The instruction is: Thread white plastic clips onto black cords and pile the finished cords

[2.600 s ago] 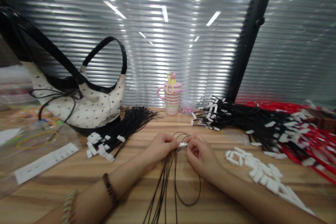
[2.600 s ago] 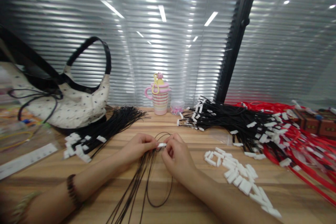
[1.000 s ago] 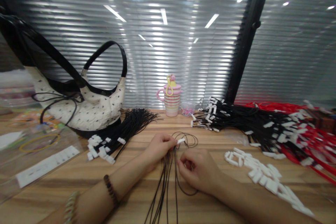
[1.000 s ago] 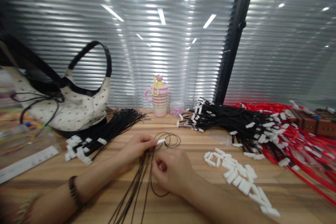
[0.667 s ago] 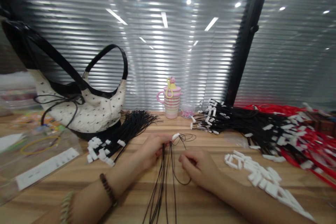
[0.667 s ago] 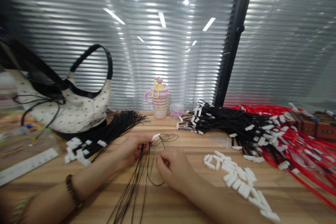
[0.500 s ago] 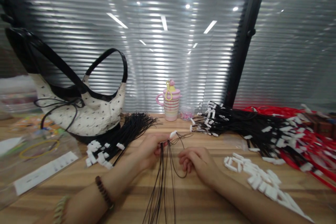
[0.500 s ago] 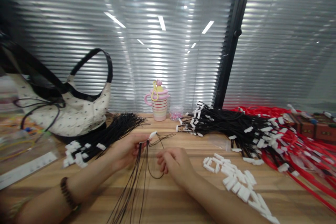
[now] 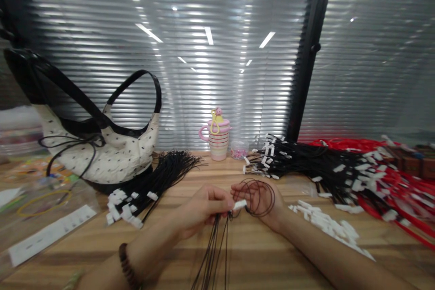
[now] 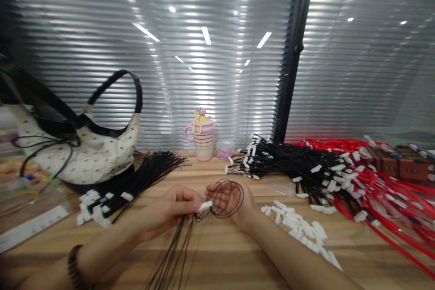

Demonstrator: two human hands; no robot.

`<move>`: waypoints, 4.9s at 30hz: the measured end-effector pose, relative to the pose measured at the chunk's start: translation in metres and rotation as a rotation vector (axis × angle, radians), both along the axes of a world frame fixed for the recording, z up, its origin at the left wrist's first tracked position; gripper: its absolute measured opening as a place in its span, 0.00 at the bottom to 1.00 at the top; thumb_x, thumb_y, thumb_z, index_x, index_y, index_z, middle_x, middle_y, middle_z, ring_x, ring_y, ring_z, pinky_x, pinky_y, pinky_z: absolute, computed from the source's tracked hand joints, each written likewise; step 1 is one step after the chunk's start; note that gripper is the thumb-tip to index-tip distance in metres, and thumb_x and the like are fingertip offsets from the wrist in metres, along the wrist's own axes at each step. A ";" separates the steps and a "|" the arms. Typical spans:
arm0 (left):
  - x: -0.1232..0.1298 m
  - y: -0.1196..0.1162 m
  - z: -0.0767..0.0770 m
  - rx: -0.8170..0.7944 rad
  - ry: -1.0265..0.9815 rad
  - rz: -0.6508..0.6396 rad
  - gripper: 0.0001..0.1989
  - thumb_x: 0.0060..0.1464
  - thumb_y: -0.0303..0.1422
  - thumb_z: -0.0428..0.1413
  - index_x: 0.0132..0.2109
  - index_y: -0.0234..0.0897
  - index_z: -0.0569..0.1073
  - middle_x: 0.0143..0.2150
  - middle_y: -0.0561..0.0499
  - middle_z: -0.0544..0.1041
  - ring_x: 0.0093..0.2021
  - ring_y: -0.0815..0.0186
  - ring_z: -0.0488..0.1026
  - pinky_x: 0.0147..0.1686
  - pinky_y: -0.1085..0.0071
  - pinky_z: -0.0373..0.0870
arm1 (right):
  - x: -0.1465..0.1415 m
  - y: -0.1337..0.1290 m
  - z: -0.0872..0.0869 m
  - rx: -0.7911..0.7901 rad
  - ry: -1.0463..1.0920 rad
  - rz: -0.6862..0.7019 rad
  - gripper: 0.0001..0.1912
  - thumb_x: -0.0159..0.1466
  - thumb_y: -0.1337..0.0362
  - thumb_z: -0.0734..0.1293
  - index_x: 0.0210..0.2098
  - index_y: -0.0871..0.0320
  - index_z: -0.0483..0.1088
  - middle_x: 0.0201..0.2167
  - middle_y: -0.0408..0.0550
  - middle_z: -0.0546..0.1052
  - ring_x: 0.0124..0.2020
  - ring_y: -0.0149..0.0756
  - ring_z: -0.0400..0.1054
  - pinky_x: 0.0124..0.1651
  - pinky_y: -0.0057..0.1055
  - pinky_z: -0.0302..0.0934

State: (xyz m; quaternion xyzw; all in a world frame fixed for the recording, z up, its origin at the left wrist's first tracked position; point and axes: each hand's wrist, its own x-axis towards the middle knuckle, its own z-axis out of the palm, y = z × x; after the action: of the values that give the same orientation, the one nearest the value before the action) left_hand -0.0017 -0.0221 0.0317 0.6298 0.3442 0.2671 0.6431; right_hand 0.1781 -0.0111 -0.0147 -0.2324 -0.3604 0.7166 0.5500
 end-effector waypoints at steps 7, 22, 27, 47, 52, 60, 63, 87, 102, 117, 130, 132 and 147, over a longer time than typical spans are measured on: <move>0.006 0.004 -0.017 0.184 0.275 0.059 0.12 0.39 0.38 0.58 0.24 0.32 0.75 0.21 0.53 0.69 0.24 0.73 0.59 0.25 0.77 0.51 | 0.001 -0.009 0.030 0.285 -0.466 -0.162 0.22 0.58 0.54 0.57 0.28 0.65 0.73 0.34 0.56 0.74 0.37 0.39 0.67 0.44 0.35 0.59; 0.009 0.013 -0.024 0.056 0.054 0.420 0.12 0.37 0.38 0.56 0.20 0.32 0.67 0.16 0.57 0.61 0.19 0.76 0.53 0.21 0.76 0.45 | -0.041 -0.029 -0.013 0.392 -1.030 -0.288 0.06 0.52 0.71 0.59 0.26 0.63 0.68 0.21 0.44 0.69 0.19 0.26 0.59 0.20 0.21 0.50; 0.008 0.015 -0.024 0.038 0.022 0.413 0.13 0.37 0.39 0.57 0.21 0.32 0.68 0.16 0.57 0.62 0.18 0.77 0.54 0.19 0.77 0.45 | -0.041 -0.028 -0.008 0.476 -1.018 -0.173 0.10 0.55 0.68 0.59 0.25 0.63 0.71 0.17 0.42 0.67 0.18 0.25 0.55 0.20 0.21 0.46; 0.007 0.019 -0.028 0.087 0.108 0.418 0.14 0.39 0.41 0.55 0.25 0.31 0.71 0.18 0.56 0.62 0.17 0.78 0.52 0.18 0.77 0.42 | -0.006 -0.029 0.053 -0.018 -0.582 0.105 0.03 0.50 0.70 0.63 0.24 0.65 0.66 0.16 0.42 0.68 0.11 0.18 0.50 0.13 0.18 0.36; 0.009 0.014 -0.023 0.069 0.170 0.434 0.15 0.40 0.40 0.54 0.27 0.31 0.73 0.19 0.56 0.63 0.17 0.78 0.52 0.18 0.77 0.43 | 0.021 -0.030 0.088 0.015 -0.340 0.011 0.07 0.51 0.70 0.63 0.29 0.66 0.70 0.24 0.50 0.74 0.15 0.18 0.56 0.16 0.15 0.48; 0.008 0.012 -0.023 0.083 0.213 0.450 0.14 0.41 0.41 0.54 0.28 0.31 0.73 0.21 0.55 0.63 0.18 0.77 0.52 0.18 0.77 0.43 | 0.047 -0.033 0.122 0.094 -0.148 -0.119 0.08 0.56 0.65 0.64 0.34 0.63 0.71 0.24 0.43 0.68 0.16 0.17 0.54 0.17 0.14 0.51; 0.009 0.011 -0.021 0.084 0.212 0.446 0.14 0.41 0.40 0.54 0.27 0.32 0.73 0.20 0.56 0.62 0.18 0.77 0.52 0.19 0.77 0.43 | 0.051 -0.037 0.129 0.149 -0.135 -0.185 0.08 0.57 0.62 0.65 0.34 0.60 0.71 0.24 0.40 0.65 0.16 0.16 0.51 0.16 0.14 0.49; 0.005 0.018 -0.029 0.003 0.112 0.443 0.12 0.40 0.39 0.53 0.24 0.32 0.69 0.19 0.56 0.61 0.16 0.77 0.52 0.15 0.78 0.43 | -0.025 -0.031 0.004 0.309 -0.968 -0.429 0.12 0.57 0.59 0.60 0.21 0.61 0.60 0.15 0.41 0.63 0.17 0.26 0.56 0.20 0.22 0.48; 0.007 0.018 -0.027 0.033 0.115 0.398 0.13 0.40 0.40 0.54 0.24 0.32 0.70 0.18 0.57 0.61 0.16 0.78 0.52 0.15 0.77 0.41 | -0.023 -0.033 0.002 0.453 -1.126 -0.556 0.10 0.59 0.62 0.58 0.23 0.59 0.59 0.17 0.41 0.63 0.19 0.27 0.56 0.22 0.23 0.48; 0.006 0.017 -0.028 0.044 0.183 0.369 0.14 0.39 0.42 0.55 0.25 0.32 0.71 0.18 0.58 0.61 0.17 0.77 0.51 0.16 0.76 0.41 | -0.020 -0.033 0.001 0.646 -1.363 -0.687 0.10 0.57 0.65 0.59 0.20 0.59 0.61 0.16 0.42 0.64 0.19 0.27 0.58 0.23 0.23 0.48; 0.004 0.017 -0.026 0.055 0.193 0.334 0.15 0.38 0.42 0.56 0.26 0.31 0.72 0.18 0.57 0.60 0.17 0.78 0.52 0.15 0.77 0.42 | -0.017 -0.035 0.006 0.985 -1.507 -0.777 0.07 0.57 0.70 0.59 0.24 0.60 0.64 0.28 0.50 0.68 0.32 0.36 0.62 0.35 0.31 0.56; 0.004 0.016 -0.025 0.056 0.193 0.330 0.15 0.39 0.41 0.56 0.26 0.31 0.72 0.18 0.57 0.61 0.17 0.77 0.53 0.16 0.77 0.43 | -0.017 -0.034 0.005 1.040 -1.477 -0.781 0.05 0.57 0.71 0.58 0.27 0.61 0.65 0.41 0.56 0.67 0.41 0.39 0.62 0.42 0.35 0.57; 0.007 0.011 -0.020 0.069 0.207 0.343 0.11 0.40 0.37 0.55 0.23 0.32 0.71 0.17 0.56 0.62 0.18 0.77 0.52 0.19 0.76 0.42 | -0.018 -0.035 -0.002 1.113 -1.572 -0.611 0.10 0.59 0.74 0.53 0.36 0.61 0.63 0.32 0.52 0.70 0.35 0.39 0.64 0.39 0.35 0.59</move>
State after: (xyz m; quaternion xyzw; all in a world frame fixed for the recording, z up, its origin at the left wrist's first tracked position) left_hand 0.0055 -0.0111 0.0114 0.6077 0.5013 0.3181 0.5275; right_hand 0.1599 -0.0457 -0.0170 -0.4316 -0.8288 -0.0812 0.3468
